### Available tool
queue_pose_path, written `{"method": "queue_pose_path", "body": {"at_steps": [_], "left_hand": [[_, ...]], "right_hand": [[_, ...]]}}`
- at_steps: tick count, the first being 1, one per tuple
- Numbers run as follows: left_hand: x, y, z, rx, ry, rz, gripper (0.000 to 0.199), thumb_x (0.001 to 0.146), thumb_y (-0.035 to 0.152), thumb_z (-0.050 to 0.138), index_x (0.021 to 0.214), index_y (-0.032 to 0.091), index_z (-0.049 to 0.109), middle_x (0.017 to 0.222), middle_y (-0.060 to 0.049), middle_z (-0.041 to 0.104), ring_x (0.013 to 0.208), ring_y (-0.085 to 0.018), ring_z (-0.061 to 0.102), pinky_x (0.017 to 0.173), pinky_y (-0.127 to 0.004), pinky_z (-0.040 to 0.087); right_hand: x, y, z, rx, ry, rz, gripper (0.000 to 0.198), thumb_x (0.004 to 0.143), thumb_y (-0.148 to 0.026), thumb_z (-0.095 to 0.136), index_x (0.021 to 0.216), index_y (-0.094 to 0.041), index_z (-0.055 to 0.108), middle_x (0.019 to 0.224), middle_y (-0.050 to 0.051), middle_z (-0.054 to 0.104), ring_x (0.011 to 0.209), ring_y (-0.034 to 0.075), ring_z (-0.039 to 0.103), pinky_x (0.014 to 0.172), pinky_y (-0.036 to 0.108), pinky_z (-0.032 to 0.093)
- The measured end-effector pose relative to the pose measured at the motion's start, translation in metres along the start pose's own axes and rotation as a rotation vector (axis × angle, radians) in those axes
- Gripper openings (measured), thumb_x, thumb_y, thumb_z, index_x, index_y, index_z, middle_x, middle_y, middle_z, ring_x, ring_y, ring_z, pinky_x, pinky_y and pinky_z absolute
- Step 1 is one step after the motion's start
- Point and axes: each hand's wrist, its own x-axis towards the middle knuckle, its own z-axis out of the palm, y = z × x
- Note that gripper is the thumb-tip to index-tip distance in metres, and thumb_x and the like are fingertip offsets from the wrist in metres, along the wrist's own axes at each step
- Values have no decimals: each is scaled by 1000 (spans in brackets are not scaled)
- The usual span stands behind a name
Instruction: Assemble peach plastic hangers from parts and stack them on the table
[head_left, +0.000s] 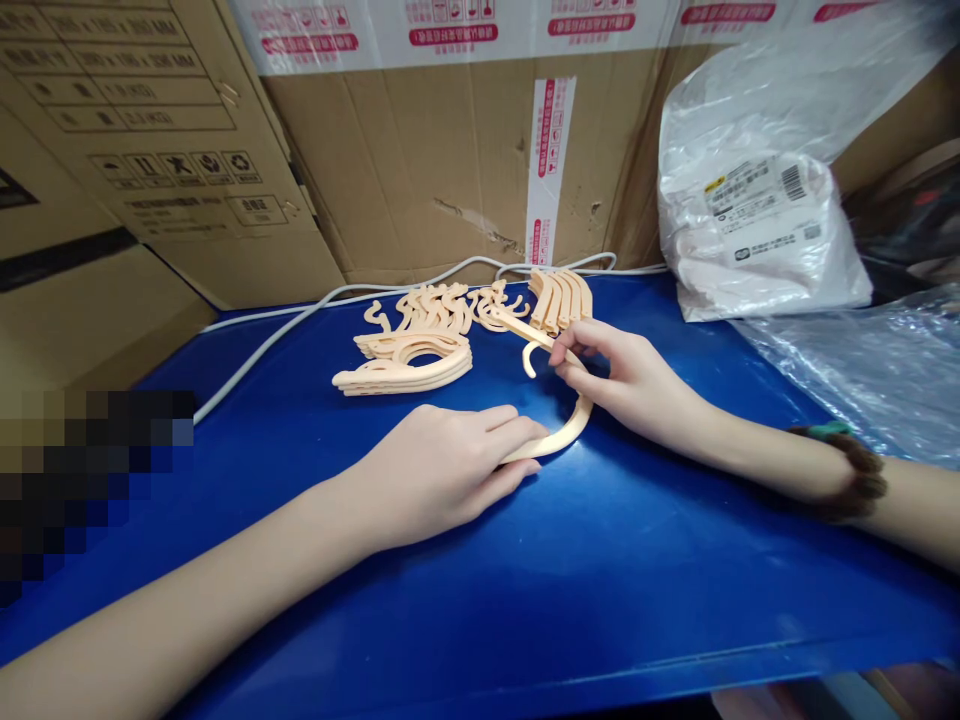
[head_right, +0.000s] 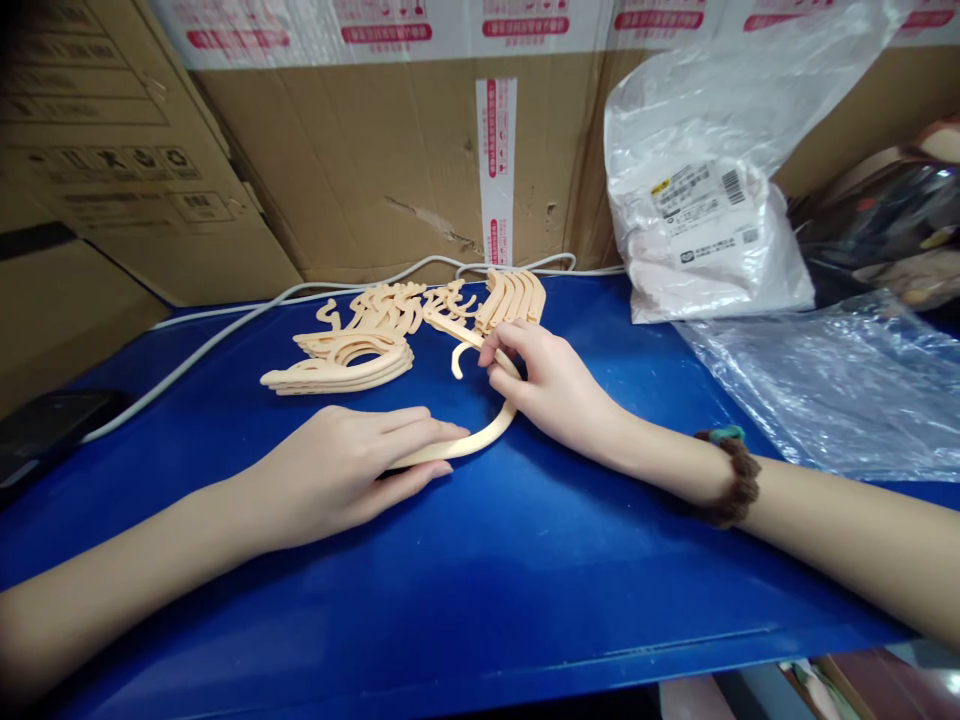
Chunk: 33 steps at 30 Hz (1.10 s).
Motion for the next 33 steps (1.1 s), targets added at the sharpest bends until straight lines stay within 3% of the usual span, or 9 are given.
{"method": "queue_pose_path", "body": {"at_steps": [10, 17, 24, 33], "left_hand": [[2, -7, 1, 69, 135, -65, 22, 99, 29, 45, 103, 22, 65, 94, -2, 61, 88, -18, 56, 71, -29, 42], [3, -11, 4, 158, 179, -59, 22, 99, 26, 44, 110, 20, 62, 100, -4, 63, 96, -22, 56, 77, -33, 45], [3, -14, 6, 173, 176, -79, 21, 99, 24, 43, 110, 20, 60, 104, -4, 65, 101, -22, 55, 85, -35, 46], [3, -15, 5, 141, 132, -44, 25, 99, 18, 41, 115, 20, 61, 104, -5, 63, 96, -23, 54, 79, -36, 47]], "right_hand": [[3, 8, 0, -85, 32, 13, 16, 83, -14, 52, 88, -19, 66, 87, 4, 69, 87, 22, 58, 77, 36, 41], [2, 6, 1, -215, 25, 3, 18, 87, -12, 47, 89, -21, 63, 90, 4, 69, 93, 24, 56, 82, 41, 36], [4, 9, 2, -61, 52, 13, 12, 82, -12, 49, 89, -20, 54, 88, 4, 65, 84, 21, 59, 77, 38, 42], [4, 13, 2, -18, 34, 62, 11, 81, -12, 52, 87, -19, 56, 88, 4, 66, 85, 21, 60, 79, 38, 43]]}}
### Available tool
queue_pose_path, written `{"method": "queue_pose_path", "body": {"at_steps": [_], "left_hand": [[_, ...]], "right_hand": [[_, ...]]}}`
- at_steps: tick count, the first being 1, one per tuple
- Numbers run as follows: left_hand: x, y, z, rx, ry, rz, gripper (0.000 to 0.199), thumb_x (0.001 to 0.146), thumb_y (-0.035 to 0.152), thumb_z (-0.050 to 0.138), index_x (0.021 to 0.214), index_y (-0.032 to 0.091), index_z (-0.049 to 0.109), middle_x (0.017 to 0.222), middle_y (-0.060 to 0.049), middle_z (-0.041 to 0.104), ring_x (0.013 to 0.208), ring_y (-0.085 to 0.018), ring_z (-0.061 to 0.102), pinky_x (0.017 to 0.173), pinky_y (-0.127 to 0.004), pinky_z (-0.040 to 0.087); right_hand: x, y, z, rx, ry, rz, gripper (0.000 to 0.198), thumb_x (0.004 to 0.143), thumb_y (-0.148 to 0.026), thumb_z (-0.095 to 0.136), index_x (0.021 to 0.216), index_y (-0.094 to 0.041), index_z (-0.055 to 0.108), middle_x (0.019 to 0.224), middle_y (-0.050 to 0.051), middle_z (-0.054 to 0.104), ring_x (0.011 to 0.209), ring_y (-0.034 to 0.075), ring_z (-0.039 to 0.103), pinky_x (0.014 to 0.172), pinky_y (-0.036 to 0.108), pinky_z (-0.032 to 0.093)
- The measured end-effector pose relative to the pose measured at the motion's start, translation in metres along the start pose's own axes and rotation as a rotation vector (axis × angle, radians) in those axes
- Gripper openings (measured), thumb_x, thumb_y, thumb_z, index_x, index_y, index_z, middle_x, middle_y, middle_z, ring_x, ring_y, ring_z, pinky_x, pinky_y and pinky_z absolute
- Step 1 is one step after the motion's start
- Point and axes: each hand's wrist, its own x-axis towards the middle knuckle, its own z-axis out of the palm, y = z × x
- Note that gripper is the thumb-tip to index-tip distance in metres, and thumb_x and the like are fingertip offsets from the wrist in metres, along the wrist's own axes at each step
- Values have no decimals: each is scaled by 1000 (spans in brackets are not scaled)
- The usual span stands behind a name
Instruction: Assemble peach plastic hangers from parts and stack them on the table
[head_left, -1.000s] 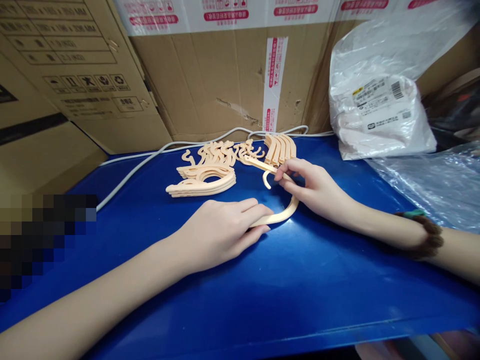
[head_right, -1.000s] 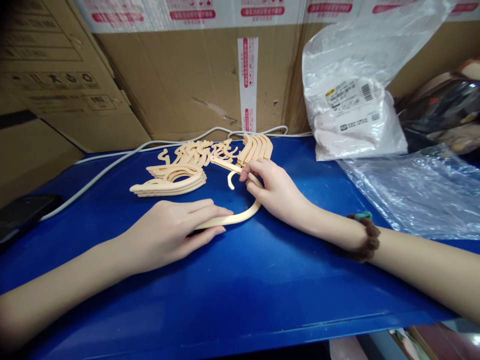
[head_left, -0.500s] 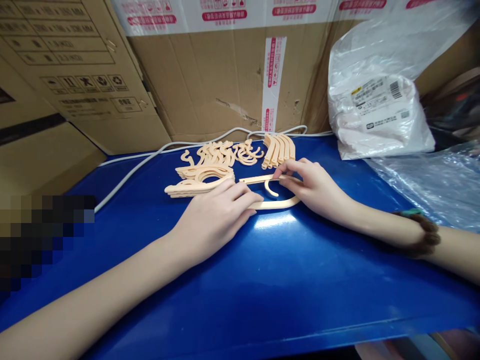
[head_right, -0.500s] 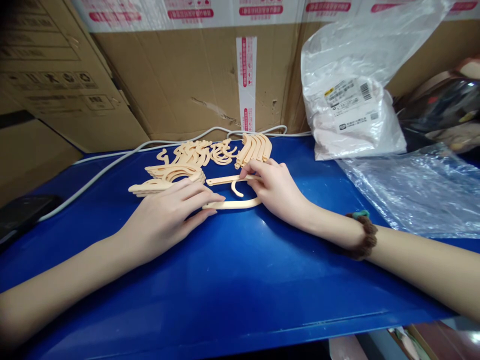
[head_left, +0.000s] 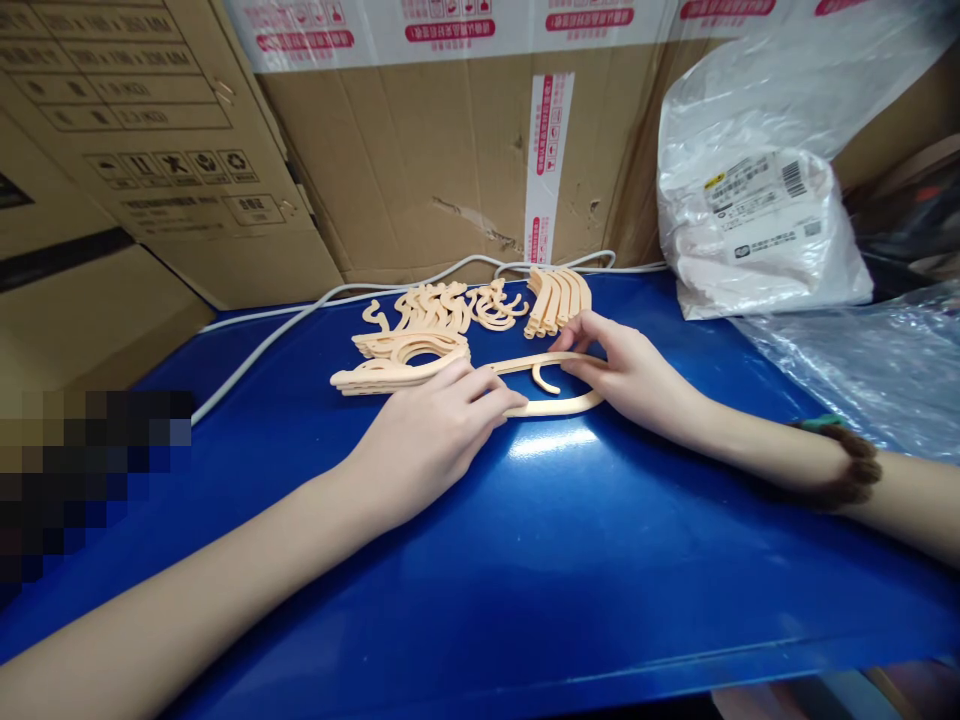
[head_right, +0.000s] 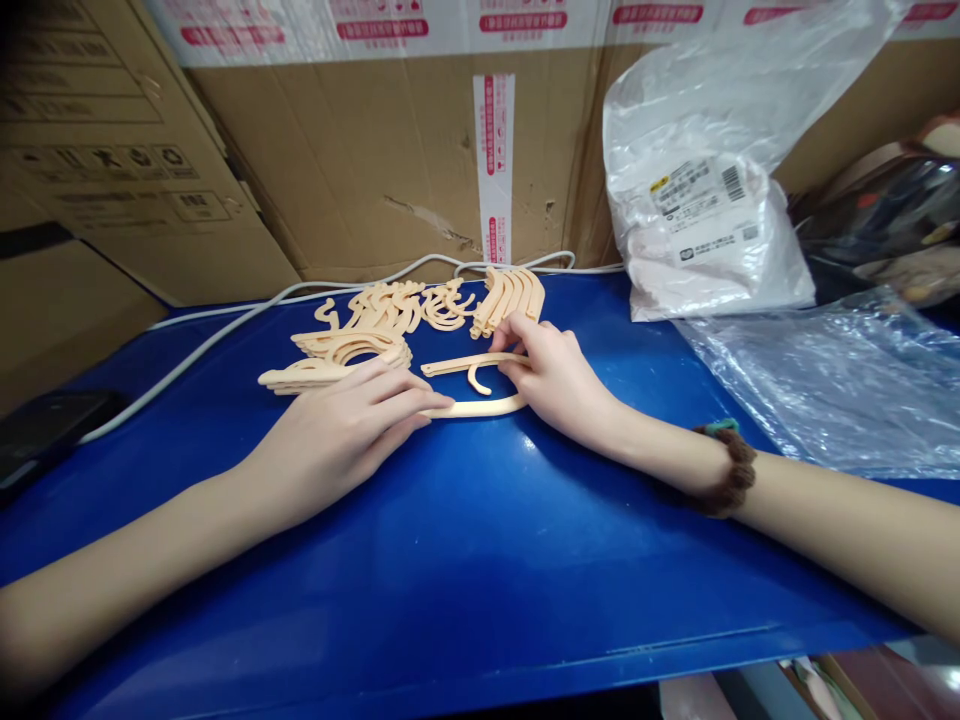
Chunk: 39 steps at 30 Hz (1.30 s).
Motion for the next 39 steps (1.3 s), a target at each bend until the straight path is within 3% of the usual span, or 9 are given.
{"method": "queue_pose_path", "body": {"at_steps": [5, 11, 20, 25, 29, 32, 34, 36, 39], "left_hand": [[0, -2, 2, -14, -26, 5, 32, 97, 11, 42, 122, 20, 58, 107, -5, 63, 98, -22, 53, 82, -36, 47], [1, -1, 1, 2, -3, 18, 30, 98, 14, 41, 121, 20, 59, 106, -5, 63, 97, -23, 54, 82, -36, 48], [1, 8, -6, 61, 141, -39, 28, 98, 24, 44, 119, 19, 61, 115, -6, 64, 104, -22, 57, 86, -35, 50], [18, -11, -34, 209, 240, -311, 30, 96, 32, 44, 112, 20, 66, 110, -7, 66, 106, -26, 59, 86, -38, 50], [43, -51, -52, 269, 90, -591, 35, 92, 44, 47, 104, 21, 70, 108, -9, 68, 106, -32, 60, 83, -41, 49], [61, -85, -51, 285, -147, -795, 50, 89, 58, 44, 99, 18, 71, 95, -13, 70, 98, -36, 64, 80, -43, 48], [71, -105, -44, 305, -303, -930, 61, 81, 67, 48, 101, 14, 72, 102, -18, 69, 100, -39, 63, 79, -43, 48], [79, -119, -37, 286, -394, -970, 70, 72, 72, 56, 104, 12, 71, 108, -21, 68, 104, -42, 62, 79, -42, 48], [83, -134, -29, 173, -427, -977, 70, 68, 73, 58, 95, 11, 73, 89, -19, 72, 94, -38, 66, 75, -38, 49]], "right_hand": [[0, 0, 0, -128, 10, 16, 13, 82, -12, 50, 87, -20, 57, 92, 5, 68, 91, 24, 58, 87, 47, 37], [-2, -6, 1, -217, 13, 12, 15, 83, -10, 49, 89, -20, 57, 94, 4, 67, 92, 24, 55, 85, 44, 34], [-14, -28, -1, -403, -89, -413, 18, 95, -24, 49, 99, -15, 63, 102, 10, 62, 93, 21, 57, 78, 34, 37], [-18, -33, -1, -456, -155, -487, 26, 95, -37, 52, 95, -16, 68, 95, 8, 62, 88, 21, 56, 77, 35, 35], [-16, -32, -1, -454, -193, -478, 25, 96, -35, 51, 96, -16, 68, 96, 7, 62, 89, 20, 57, 75, 35, 33], [-17, -32, -1, -446, -218, -460, 24, 97, -30, 48, 96, -17, 68, 95, 7, 61, 87, 19, 57, 74, 35, 33], [-17, -32, -2, -435, -228, -457, 24, 97, -30, 48, 97, -17, 68, 96, 7, 61, 87, 19, 57, 75, 35, 33], [-17, -32, -2, -427, -235, -453, 24, 97, -29, 48, 98, -17, 68, 96, 7, 61, 87, 19, 57, 75, 35, 33], [-17, -32, -2, -424, -251, -444, 24, 97, -29, 47, 99, -17, 68, 97, 7, 61, 87, 20, 57, 74, 35, 33]]}}
